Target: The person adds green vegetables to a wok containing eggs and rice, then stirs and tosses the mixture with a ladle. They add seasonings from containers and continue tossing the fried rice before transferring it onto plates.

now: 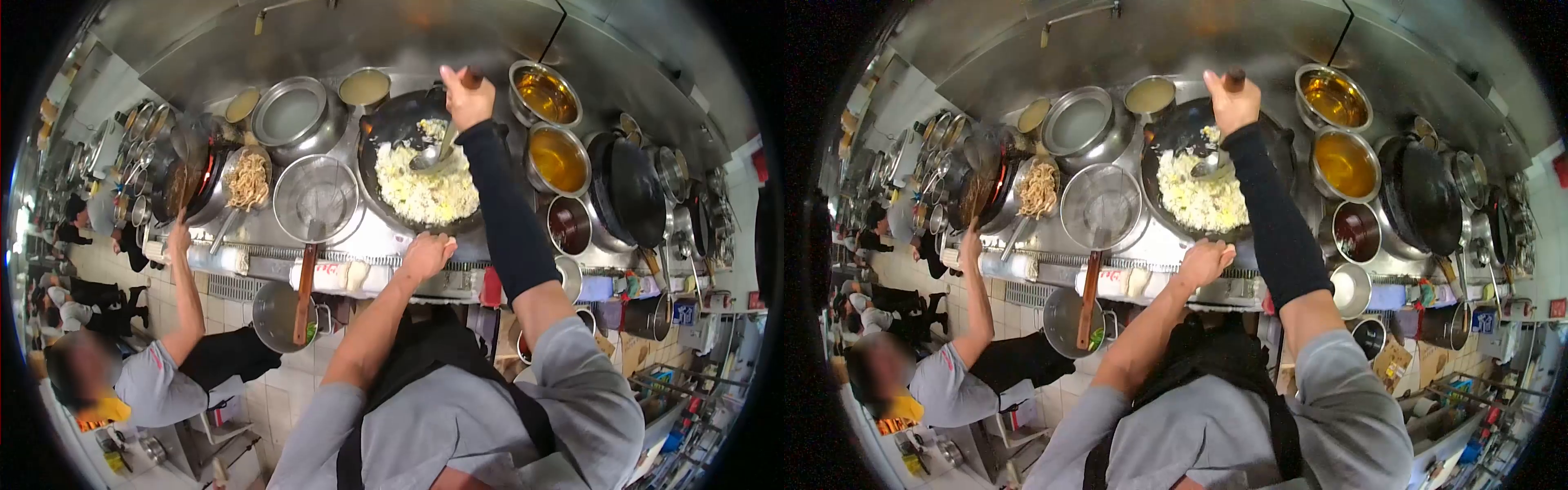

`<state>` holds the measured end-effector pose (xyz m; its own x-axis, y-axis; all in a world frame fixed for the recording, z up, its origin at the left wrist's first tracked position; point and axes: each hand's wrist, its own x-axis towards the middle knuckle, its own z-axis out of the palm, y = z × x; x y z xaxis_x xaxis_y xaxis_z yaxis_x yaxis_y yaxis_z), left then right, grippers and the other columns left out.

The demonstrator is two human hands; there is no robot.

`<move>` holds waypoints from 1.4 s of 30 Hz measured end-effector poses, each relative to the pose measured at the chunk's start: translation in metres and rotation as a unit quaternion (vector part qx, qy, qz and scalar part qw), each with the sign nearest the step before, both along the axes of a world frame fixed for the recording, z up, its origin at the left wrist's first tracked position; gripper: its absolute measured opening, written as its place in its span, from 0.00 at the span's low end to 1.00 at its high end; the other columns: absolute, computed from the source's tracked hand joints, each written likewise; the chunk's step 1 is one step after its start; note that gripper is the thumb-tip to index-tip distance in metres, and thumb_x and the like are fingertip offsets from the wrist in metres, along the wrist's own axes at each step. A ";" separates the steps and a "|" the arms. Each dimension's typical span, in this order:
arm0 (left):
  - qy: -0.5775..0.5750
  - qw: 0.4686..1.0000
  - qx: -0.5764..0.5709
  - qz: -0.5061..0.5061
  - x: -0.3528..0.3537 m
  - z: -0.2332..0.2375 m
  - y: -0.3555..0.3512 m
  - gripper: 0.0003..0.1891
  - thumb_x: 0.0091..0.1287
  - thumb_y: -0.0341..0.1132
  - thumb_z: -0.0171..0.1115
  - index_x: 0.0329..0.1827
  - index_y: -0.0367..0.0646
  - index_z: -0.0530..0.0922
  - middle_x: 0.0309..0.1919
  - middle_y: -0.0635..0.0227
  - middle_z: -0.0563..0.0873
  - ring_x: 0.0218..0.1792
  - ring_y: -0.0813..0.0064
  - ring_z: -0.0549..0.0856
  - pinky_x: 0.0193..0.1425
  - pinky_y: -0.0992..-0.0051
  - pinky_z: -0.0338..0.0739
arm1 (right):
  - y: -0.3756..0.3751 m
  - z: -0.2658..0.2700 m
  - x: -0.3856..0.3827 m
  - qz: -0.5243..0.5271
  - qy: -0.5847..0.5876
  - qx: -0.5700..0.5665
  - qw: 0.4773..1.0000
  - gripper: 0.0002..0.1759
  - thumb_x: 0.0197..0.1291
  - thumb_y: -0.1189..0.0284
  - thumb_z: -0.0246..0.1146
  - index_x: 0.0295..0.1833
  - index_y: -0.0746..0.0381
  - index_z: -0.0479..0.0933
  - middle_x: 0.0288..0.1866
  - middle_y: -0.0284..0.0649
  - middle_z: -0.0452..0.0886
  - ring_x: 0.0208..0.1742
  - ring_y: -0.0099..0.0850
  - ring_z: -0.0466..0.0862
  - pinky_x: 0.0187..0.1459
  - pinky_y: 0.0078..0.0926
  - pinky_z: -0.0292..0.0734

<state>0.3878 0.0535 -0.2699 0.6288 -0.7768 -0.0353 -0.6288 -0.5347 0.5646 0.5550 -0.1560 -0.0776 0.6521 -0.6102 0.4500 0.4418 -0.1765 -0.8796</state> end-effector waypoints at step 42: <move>-0.007 1.000 0.002 -0.022 0.003 -0.008 -0.002 0.21 0.82 0.52 0.57 0.43 0.41 0.81 0.35 0.48 0.91 0.45 0.42 0.88 0.56 0.48 0.81 | -0.014 -0.017 -0.157 0.008 0.020 0.039 0.999 0.19 0.74 0.77 0.69 0.27 0.60 0.73 0.23 0.30 0.76 0.24 0.20 0.75 0.32 0.24 0.71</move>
<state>0.3904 0.0520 -0.2776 0.5937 -0.8041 -0.0301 -0.6599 -0.5080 0.5536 0.3983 -0.1703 -0.0949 0.6794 -0.6311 0.3744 0.4076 -0.0997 -0.9077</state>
